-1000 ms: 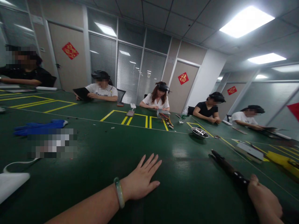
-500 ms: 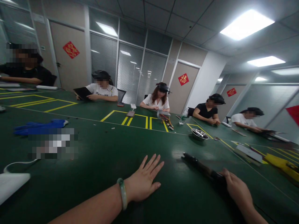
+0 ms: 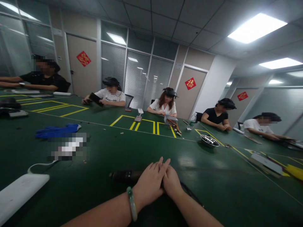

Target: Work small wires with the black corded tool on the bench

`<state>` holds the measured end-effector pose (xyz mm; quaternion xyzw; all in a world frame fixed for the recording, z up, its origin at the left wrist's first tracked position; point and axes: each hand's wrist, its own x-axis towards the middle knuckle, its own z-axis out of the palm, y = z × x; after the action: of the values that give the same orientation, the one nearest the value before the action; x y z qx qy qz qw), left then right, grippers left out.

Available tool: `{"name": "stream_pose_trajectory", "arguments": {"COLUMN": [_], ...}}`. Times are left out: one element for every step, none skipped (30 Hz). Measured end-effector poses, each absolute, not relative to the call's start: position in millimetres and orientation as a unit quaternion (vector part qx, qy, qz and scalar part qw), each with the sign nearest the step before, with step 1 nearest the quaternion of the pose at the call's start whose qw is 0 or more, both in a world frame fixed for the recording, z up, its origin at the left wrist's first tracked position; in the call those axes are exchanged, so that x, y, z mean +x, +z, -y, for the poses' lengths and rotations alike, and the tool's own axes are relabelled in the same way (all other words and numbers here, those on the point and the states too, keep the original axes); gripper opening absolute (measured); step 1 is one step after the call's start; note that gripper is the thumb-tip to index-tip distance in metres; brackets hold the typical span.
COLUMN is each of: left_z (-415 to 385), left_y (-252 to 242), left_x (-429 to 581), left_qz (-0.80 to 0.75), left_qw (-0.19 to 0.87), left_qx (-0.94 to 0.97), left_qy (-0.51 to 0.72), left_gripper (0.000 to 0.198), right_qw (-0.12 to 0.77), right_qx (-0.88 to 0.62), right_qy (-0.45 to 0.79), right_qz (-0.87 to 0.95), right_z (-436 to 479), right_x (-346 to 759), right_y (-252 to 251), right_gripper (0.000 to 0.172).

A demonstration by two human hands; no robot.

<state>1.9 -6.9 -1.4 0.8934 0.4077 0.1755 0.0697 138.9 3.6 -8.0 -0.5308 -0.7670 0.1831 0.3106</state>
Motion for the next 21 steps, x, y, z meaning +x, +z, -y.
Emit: {"name": "stream_pose_trajectory", "arguments": {"left_z": [7, 6, 6, 6, 7, 7, 8, 9, 10, 11, 12, 13, 14, 15, 16, 16, 17, 17, 17, 17, 17], "left_y": [-1, -1, 0, 0, 1, 1, 1, 2, 2, 2, 2, 3, 3, 3, 4, 4, 5, 5, 6, 6, 7], "left_x": [1, 1, 1, 1, 2, 2, 2, 3, 3, 3, 3, 3, 3, 3, 4, 4, 4, 5, 5, 6, 6], "left_qz": [-0.417, -0.42, -0.419, -0.418, -0.417, -0.415, -0.411, -0.405, -0.398, -0.391, -0.386, -0.383, -0.382, -0.383, -0.385, -0.388, -0.391, -0.395, -0.399, -0.403, -0.405], "left_qw": [0.072, 0.073, 0.074, 0.073, 0.073, 0.073, 0.07, 0.067, 0.062, 0.058, 0.055, 0.053, 0.052, 0.05, 0.046, 0.04, 0.034, 0.029, 0.025, 0.021, 0.02], "left_qx": [0.89, 0.888, 0.888, 0.888, 0.888, 0.888, 0.889, 0.892, 0.896, 0.9, 0.903, 0.904, 0.904, 0.904, 0.904, 0.903, 0.903, 0.902, 0.9, 0.899, 0.898], "left_qy": [0.171, 0.171, 0.174, 0.178, 0.182, 0.185, 0.187, 0.187, 0.186, 0.184, 0.183, 0.183, 0.183, 0.182, 0.181, 0.179, 0.177, 0.174, 0.172, 0.171, 0.171], "left_gripper": [0.094, 0.091, 0.088, 0.086, 0.086, 0.085, 0.082, 0.075, 0.066, 0.055, 0.046, 0.039, 0.035, 0.033, 0.032, 0.031, 0.03, 0.03, 0.03, 0.031, 0.031], "right_qw": [0.316, 0.316, 0.312, 0.305, 0.291, 0.272, 0.249, 0.222, 0.19, 0.153, 0.116, 0.084, 0.06, 0.045, 0.034, 0.026, 0.021, 0.019, 0.021, 0.025, 0.03], "right_qx": [-0.524, -0.524, -0.531, -0.543, -0.56, -0.581, -0.605, -0.63, -0.651, -0.668, -0.676, -0.678, -0.675, -0.673, -0.675, -0.681, -0.689, -0.695, -0.696, -0.694, -0.689], "right_qy": [0.185, 0.17, 0.141, 0.101, 0.058, 0.022, 0.001, -0.003, 0.009, 0.032, 0.059, 0.087, 0.11, 0.125, 0.135, 0.141, 0.145, 0.152, 0.164, 0.182, 0.2], "right_qz": [0.769, 0.772, 0.775, 0.776, 0.773, 0.767, 0.756, 0.745, 0.735, 0.728, 0.725, 0.725, 0.727, 0.728, 0.725, 0.718, 0.71, 0.703, 0.699, 0.696, 0.696], "right_z": [-3, -2, 1, 6, 11, 18, 25, 32, 39, 45, 50, 53, 56, 58, 59, 61, 62, 64, 65, 67, 67], "right_x": [138, 139, 143, 149, 157, 166, 176, 186, 197, 207, 215, 222, 227, 230, 232, 232, 231, 230, 229, 228, 229], "right_y": [-6, -4, -1, 3, 8, 13, 17, 21, 24, 26, 28, 29, 29, 30, 30, 30, 31, 31, 31, 32, 31], "right_gripper": [0.048, 0.044, 0.039, 0.034, 0.03, 0.027, 0.024, 0.022, 0.02, 0.02, 0.02, 0.02, 0.02, 0.02, 0.019, 0.018, 0.018, 0.019, 0.021, 0.024, 0.026]}}
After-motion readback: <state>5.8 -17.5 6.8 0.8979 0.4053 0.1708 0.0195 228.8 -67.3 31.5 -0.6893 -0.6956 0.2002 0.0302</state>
